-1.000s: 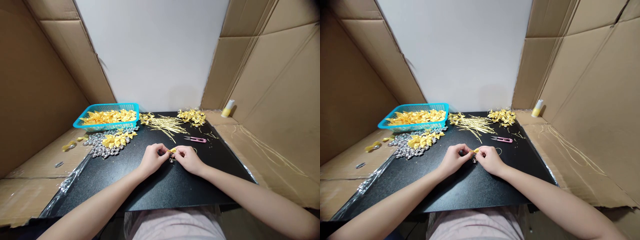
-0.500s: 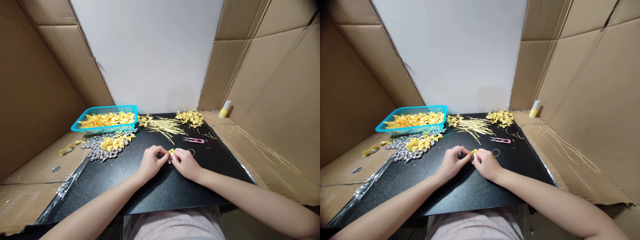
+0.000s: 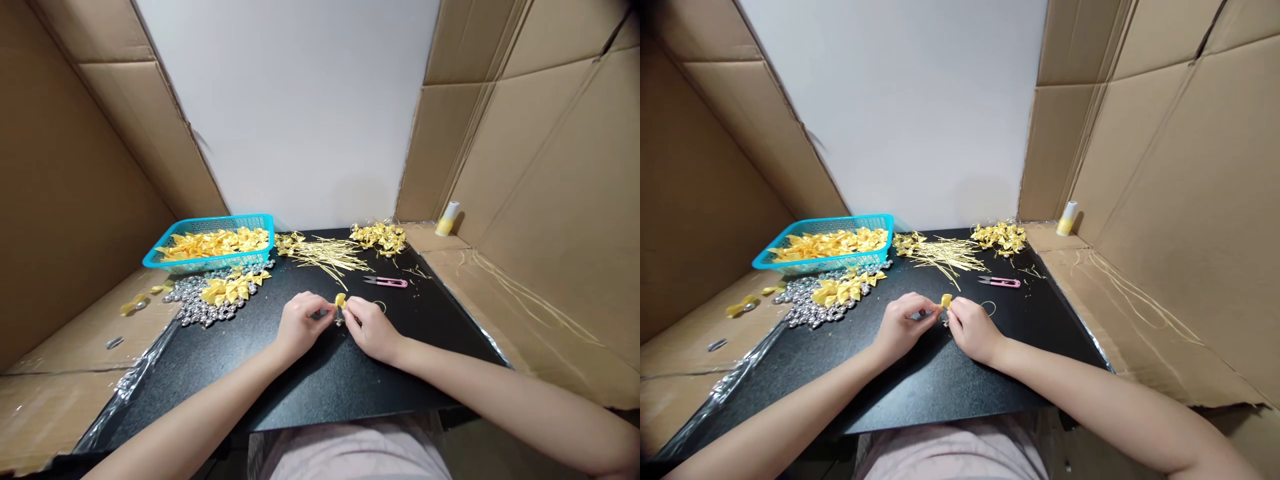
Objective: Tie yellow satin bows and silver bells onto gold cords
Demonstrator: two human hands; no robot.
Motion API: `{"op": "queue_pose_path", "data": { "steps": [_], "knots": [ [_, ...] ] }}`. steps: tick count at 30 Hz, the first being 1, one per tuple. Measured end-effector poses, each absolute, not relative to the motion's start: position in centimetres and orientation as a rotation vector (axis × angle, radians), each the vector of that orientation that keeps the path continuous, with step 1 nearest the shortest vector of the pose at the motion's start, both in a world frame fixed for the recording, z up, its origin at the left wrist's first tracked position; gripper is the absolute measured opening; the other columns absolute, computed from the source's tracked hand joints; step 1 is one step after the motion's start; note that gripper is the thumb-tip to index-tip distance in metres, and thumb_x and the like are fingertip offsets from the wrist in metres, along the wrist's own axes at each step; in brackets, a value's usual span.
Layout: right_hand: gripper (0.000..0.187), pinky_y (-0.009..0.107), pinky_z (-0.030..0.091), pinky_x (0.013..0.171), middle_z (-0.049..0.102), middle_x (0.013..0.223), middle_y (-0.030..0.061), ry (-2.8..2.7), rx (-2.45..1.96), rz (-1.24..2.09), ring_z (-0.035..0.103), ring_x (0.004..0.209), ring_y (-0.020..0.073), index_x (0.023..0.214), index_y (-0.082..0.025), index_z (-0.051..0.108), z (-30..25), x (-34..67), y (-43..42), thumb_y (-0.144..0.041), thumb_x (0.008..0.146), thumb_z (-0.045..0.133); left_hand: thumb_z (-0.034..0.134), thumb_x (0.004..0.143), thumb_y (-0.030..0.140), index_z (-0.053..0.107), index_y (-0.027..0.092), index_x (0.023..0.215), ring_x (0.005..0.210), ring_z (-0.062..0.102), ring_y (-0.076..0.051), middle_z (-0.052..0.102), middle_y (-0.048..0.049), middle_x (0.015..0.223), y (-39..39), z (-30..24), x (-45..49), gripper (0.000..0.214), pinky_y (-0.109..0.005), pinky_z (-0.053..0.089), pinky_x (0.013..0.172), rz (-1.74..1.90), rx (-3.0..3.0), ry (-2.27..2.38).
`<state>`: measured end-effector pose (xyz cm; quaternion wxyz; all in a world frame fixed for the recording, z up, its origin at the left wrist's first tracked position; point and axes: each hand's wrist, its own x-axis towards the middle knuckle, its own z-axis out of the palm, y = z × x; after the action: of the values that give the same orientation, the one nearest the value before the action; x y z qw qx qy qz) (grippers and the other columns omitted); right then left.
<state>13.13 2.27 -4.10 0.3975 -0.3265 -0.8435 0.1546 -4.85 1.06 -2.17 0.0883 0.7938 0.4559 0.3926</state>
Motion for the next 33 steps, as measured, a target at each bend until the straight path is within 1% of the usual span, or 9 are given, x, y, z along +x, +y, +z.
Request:
{"op": "queue_pose_path", "data": {
  "steps": [8, 12, 16, 20, 24, 26, 30, 33],
  "knots": [
    [0.022, 0.027, 0.042, 0.064, 0.054, 0.072, 0.0034, -2.120, -0.800, 0.421, 0.053, 0.069, 0.0165, 0.071, -0.021, 0.043, -4.1, 12.9, 2.4, -0.012, 0.091, 0.038, 0.061, 0.082, 0.023, 0.069, 0.022, 0.070, 0.064, 0.064, -0.016, 0.075, -0.0027, 0.072, 0.8, -2.2, -4.5, 0.015, -0.028, 0.044, 0.066, 1.155, 2.455, 1.294],
    [0.025, 0.026, 0.041, 0.061, 0.051, 0.069, 0.0013, -2.070, -0.805, 0.445, 0.051, 0.065, 0.0150, 0.068, -0.021, 0.041, -3.6, 12.9, 2.4, -0.014, 0.092, 0.041, 0.062, 0.081, 0.023, 0.071, 0.022, 0.072, 0.062, 0.061, -0.016, 0.074, -0.0027, 0.069, 0.5, -1.8, -4.4, 0.013, -0.027, 0.044, 0.063, 1.218, 2.393, 1.366],
    [0.028, 0.025, 0.039, 0.058, 0.048, 0.066, -0.0008, -2.042, -0.795, 0.482, 0.048, 0.061, 0.0133, 0.065, -0.021, 0.039, -3.1, 13.1, 2.2, -0.018, 0.091, 0.047, 0.063, 0.079, 0.024, 0.072, 0.021, 0.076, 0.061, 0.057, -0.015, 0.071, -0.0023, 0.068, 0.3, -1.4, -4.5, 0.010, -0.025, 0.044, 0.061, 1.268, 2.256, 1.427],
    [0.023, 0.026, 0.039, 0.061, 0.051, 0.067, -0.0007, -2.071, -0.777, 0.468, 0.049, 0.062, 0.0136, 0.068, -0.021, 0.044, -2.7, 13.4, 2.0, -0.022, 0.089, 0.053, 0.064, 0.079, 0.031, 0.069, 0.018, 0.073, 0.058, 0.053, -0.013, 0.068, -0.0008, 0.066, 0.4, -1.4, -4.5, 0.015, -0.024, 0.041, 0.058, 1.278, 2.012, 1.445],
    [0.021, 0.027, 0.038, 0.062, 0.053, 0.068, 0.0001, -2.062, -0.766, 0.429, 0.050, 0.063, 0.0136, 0.069, -0.020, 0.047, -2.5, 13.6, 2.0, -0.020, 0.090, 0.049, 0.067, 0.077, 0.036, 0.066, 0.015, 0.072, 0.053, 0.050, -0.010, 0.063, 0.0006, 0.062, 0.7, -1.6, -4.3, 0.022, -0.021, 0.038, 0.052, 1.239, 1.723, 1.327],
    [0.018, 0.027, 0.039, 0.062, 0.053, 0.068, 0.0000, -2.027, -0.758, 0.416, 0.050, 0.062, 0.0132, 0.071, -0.020, 0.049, -2.3, 13.8, 2.0, -0.020, 0.090, 0.049, 0.069, 0.075, 0.038, 0.064, 0.014, 0.071, 0.052, 0.050, -0.009, 0.062, 0.0012, 0.060, 0.8, -1.6, -4.2, 0.024, -0.020, 0.039, 0.052, 1.227, 1.609, 1.268],
    [0.006, 0.028, 0.040, 0.061, 0.052, 0.065, -0.0006, -2.000, -0.713, 0.304, 0.051, 0.061, 0.0141, 0.081, -0.020, 0.058, -2.1, 14.0, 2.1, -0.023, 0.086, 0.058, 0.072, 0.071, 0.042, 0.063, 0.014, 0.070, 0.053, 0.054, -0.009, 0.064, 0.0004, 0.061, 0.8, -1.6, -4.0, 0.029, -0.020, 0.041, 0.054, 1.213, 1.516, 1.218],
    [0.003, 0.030, 0.043, 0.065, 0.057, 0.068, 0.0013, -2.006, -0.658, 0.243, 0.054, 0.066, 0.0160, 0.084, -0.020, 0.063, -2.2, 14.0, 2.3, -0.022, 0.086, 0.061, 0.072, 0.070, 0.045, 0.063, 0.014, 0.069, 0.053, 0.055, -0.010, 0.065, -0.0005, 0.061, 0.7, -1.5, -4.0, 0.033, -0.021, 0.042, 0.054, 1.203, 1.522, 1.221]
  ]
}}
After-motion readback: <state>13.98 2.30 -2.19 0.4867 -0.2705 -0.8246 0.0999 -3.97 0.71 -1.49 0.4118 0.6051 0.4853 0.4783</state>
